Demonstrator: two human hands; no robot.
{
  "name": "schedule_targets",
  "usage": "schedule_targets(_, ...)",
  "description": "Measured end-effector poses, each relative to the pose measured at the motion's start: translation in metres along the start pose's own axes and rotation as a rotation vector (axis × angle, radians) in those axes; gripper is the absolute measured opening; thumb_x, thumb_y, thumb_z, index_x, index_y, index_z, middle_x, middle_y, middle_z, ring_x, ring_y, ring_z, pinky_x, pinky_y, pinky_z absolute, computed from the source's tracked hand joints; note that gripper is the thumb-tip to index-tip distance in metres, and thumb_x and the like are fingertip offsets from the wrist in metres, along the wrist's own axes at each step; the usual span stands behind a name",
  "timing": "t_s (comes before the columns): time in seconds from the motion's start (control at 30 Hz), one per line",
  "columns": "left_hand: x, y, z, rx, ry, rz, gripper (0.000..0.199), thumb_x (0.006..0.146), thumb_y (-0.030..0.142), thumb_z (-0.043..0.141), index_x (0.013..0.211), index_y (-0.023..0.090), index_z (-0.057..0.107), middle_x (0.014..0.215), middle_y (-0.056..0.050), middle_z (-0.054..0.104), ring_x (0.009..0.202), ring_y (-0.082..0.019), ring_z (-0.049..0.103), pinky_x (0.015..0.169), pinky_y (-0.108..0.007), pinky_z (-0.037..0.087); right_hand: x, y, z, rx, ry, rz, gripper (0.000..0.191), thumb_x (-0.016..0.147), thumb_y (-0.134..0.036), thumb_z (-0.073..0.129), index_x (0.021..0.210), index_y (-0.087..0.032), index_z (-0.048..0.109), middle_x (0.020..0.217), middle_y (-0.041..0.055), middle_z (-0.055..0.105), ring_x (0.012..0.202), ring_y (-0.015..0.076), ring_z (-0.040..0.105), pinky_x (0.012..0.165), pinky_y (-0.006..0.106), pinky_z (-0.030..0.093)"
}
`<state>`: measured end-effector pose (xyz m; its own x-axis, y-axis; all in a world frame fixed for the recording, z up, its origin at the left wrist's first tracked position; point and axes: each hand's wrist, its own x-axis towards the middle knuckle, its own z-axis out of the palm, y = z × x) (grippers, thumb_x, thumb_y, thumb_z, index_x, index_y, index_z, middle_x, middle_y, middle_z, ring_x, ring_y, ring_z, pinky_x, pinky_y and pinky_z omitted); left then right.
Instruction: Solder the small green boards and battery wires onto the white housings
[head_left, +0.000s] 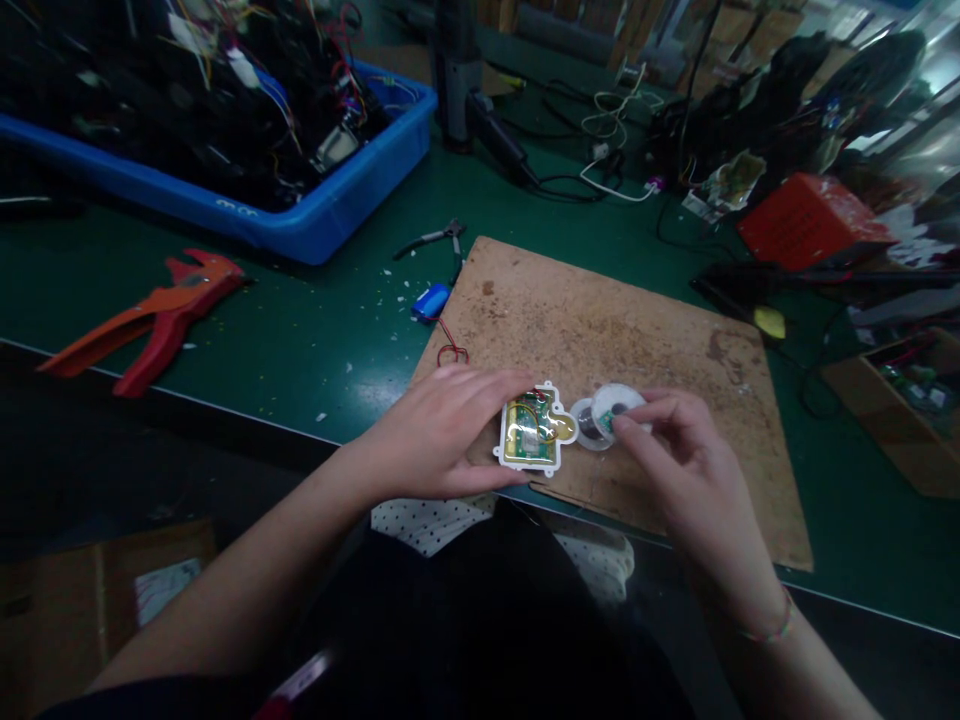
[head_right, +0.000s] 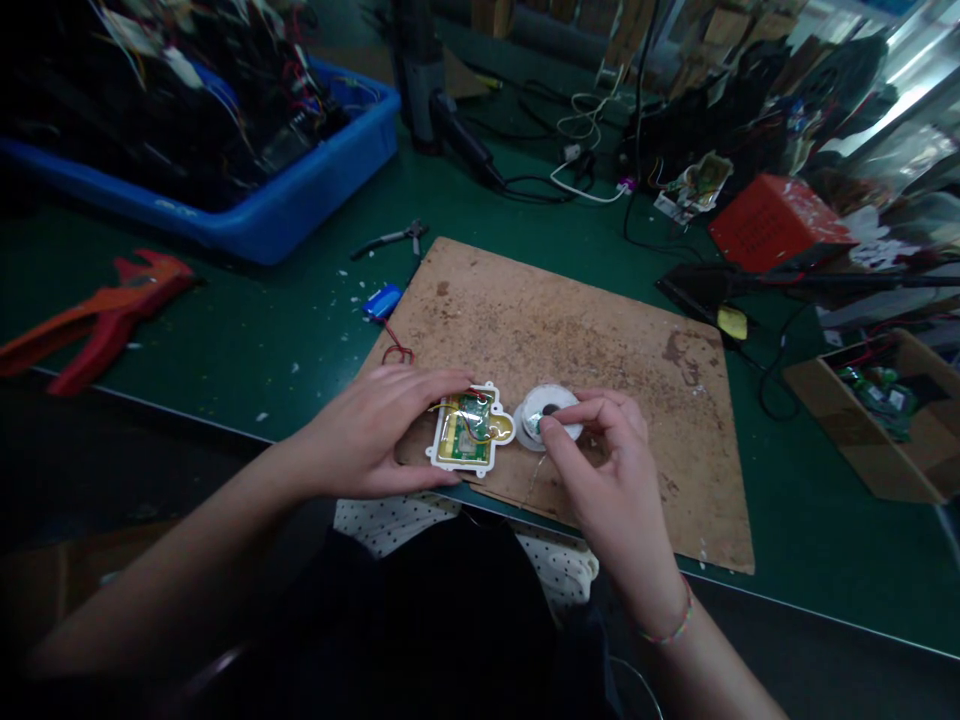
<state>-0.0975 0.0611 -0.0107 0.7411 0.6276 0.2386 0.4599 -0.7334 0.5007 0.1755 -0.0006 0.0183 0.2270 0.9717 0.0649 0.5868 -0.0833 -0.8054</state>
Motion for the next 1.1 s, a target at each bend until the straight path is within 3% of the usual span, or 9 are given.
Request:
schedule_targets(0.3,0.0,0.001,-0.001,-0.019,0.015,0.016,0.081,0.094,0.063,0.071,0.153,0.017,0.043,0.155,-0.016,0.059,0.14,-0.032,0.058,0.115,-0.046,0.042,-0.008,0.007,0.013,0.104,0.056,0.1,0.032,0.088,-0.051,0.073,0.103,-0.026,0.063,0.11,0.0046,0.063,0.1,0.0214,0.06,0.091,0.04,0.048)
schedule_targets(0.5,0.001,0.0,-0.003,-0.057,0.025,0.007,0.09,0.087,0.065,0.078,0.156,0.019,0.042,0.157,-0.017,0.057,0.143,-0.034,0.056,0.119,-0.049,0.042,-0.011,0.009,0.02,0.293,0.086,0.159,0.036,0.086,-0.05,0.077,0.105,-0.024,0.06,0.107,0.0032,0.064,0.098,0.0195,0.063,0.087,0.036,0.049)
schedule_targets(0.63,-0.002,0.001,-0.006,-0.115,0.126,0.005,0.102,0.079,0.066,0.086,0.158,0.019,0.04,0.162,-0.019,0.051,0.149,-0.035,0.051,0.125,-0.051,0.038,-0.013,0.012,0.016,0.394,0.121,0.142,0.038,0.086,-0.049,0.079,0.11,-0.025,0.061,0.106,0.0023,0.064,0.095,0.0181,0.063,0.084,0.034,0.051)
schedule_targets(0.7,-0.007,0.009,-0.007,-0.112,0.238,-0.021,0.094,0.081,0.06,0.087,0.154,0.019,0.045,0.16,-0.019,0.053,0.148,-0.035,0.051,0.125,-0.051,0.038,-0.014,0.013,0.011,0.39,0.184,0.114,0.038,0.084,-0.046,0.081,0.11,-0.026,0.062,0.105,0.0015,0.063,0.093,0.0173,0.062,0.082,0.033,0.051)
schedule_targets(0.77,-0.012,0.024,-0.005,-0.088,0.404,-0.088,0.065,0.089,0.043,0.084,0.143,0.019,0.056,0.146,-0.015,0.065,0.137,-0.031,0.06,0.117,-0.046,0.047,-0.013,0.017,0.005,0.393,0.262,0.062,0.038,0.081,-0.042,0.084,0.109,-0.026,0.063,0.106,0.0012,0.062,0.092,0.016,0.061,0.081,0.032,0.05)
schedule_targets(0.87,-0.018,0.049,0.002,-0.08,0.588,-0.193,0.027,0.096,0.019,0.071,0.122,0.02,0.067,0.108,-0.005,0.076,0.098,-0.018,0.072,0.09,-0.032,0.057,-0.01,0.028,-0.002,0.403,0.38,-0.027,0.039,0.077,-0.036,0.086,0.106,-0.024,0.065,0.108,0.0022,0.062,0.094,0.0152,0.059,0.083,0.032,0.047)
schedule_targets(0.97,-0.016,0.066,0.01,-0.015,0.522,-0.221,0.024,0.098,0.019,0.069,0.122,0.02,0.068,0.087,0.001,0.077,0.07,-0.012,0.069,0.07,-0.027,0.054,-0.004,0.04,-0.006,0.435,0.461,-0.022,0.039,0.071,-0.033,0.088,0.101,-0.022,0.064,0.104,0.0026,0.062,0.094,0.0157,0.059,0.087,0.034,0.046)
schedule_targets(1.1,-0.005,0.069,0.016,0.147,0.449,-0.277,0.024,0.102,0.028,0.066,0.124,0.019,0.069,0.08,0.002,0.076,0.054,-0.01,0.062,0.059,-0.027,0.047,-0.002,0.045,-0.006,0.482,0.485,0.033,0.038,0.07,-0.032,0.087,0.098,-0.021,0.064,0.098,0.0017,0.063,0.088,0.015,0.059,0.085,0.034,0.045)
